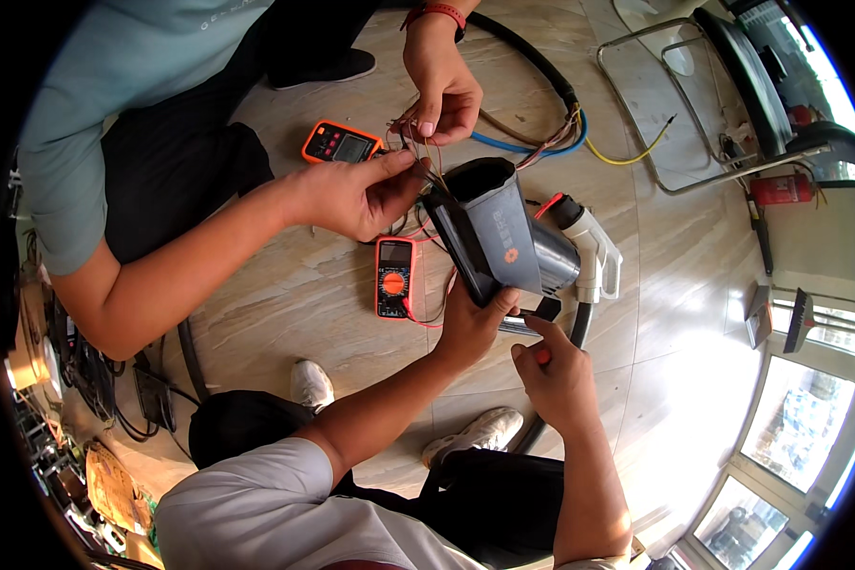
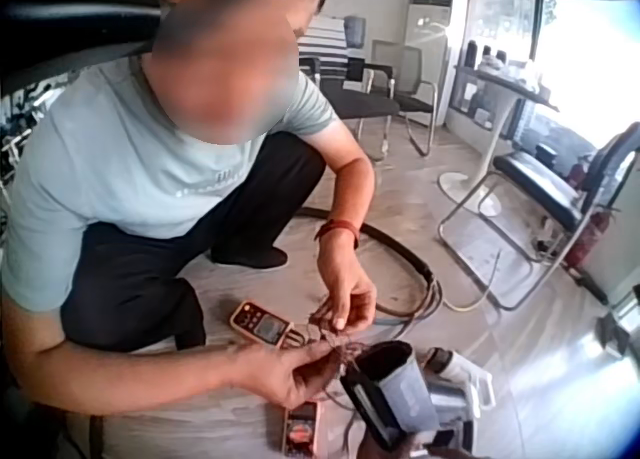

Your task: The person uses a screwdriver to remove screws from a plastic charging handle, opens the casing, and works with another person to inspect and connect internal wires while using multimeters on the floor.

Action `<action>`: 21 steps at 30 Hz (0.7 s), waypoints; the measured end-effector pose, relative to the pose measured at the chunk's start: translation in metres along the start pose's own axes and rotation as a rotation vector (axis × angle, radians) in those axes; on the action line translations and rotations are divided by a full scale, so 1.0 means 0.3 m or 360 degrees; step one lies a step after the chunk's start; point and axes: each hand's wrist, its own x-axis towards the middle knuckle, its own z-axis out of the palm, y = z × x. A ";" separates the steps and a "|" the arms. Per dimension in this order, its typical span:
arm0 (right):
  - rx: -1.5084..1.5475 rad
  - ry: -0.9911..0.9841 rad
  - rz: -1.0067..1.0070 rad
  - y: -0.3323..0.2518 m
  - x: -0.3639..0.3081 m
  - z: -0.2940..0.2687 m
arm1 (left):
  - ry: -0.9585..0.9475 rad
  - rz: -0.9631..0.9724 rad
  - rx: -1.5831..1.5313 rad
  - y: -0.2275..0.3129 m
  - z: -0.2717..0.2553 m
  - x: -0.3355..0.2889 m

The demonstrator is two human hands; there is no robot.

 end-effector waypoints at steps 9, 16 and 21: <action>0.0019 0.0014 -0.0011 -0.014 -0.001 -0.008 | -0.0024 0.0029 0.0112 0.008 0.001 -0.004; 0.0030 0.0058 -0.0035 0.000 0.005 -0.005 | -0.0010 -0.0029 0.0225 -0.026 -0.006 -0.015; 0.0046 0.0046 -0.0003 -0.014 0.000 -0.013 | -0.0010 -0.0028 0.0266 -0.030 -0.008 -0.015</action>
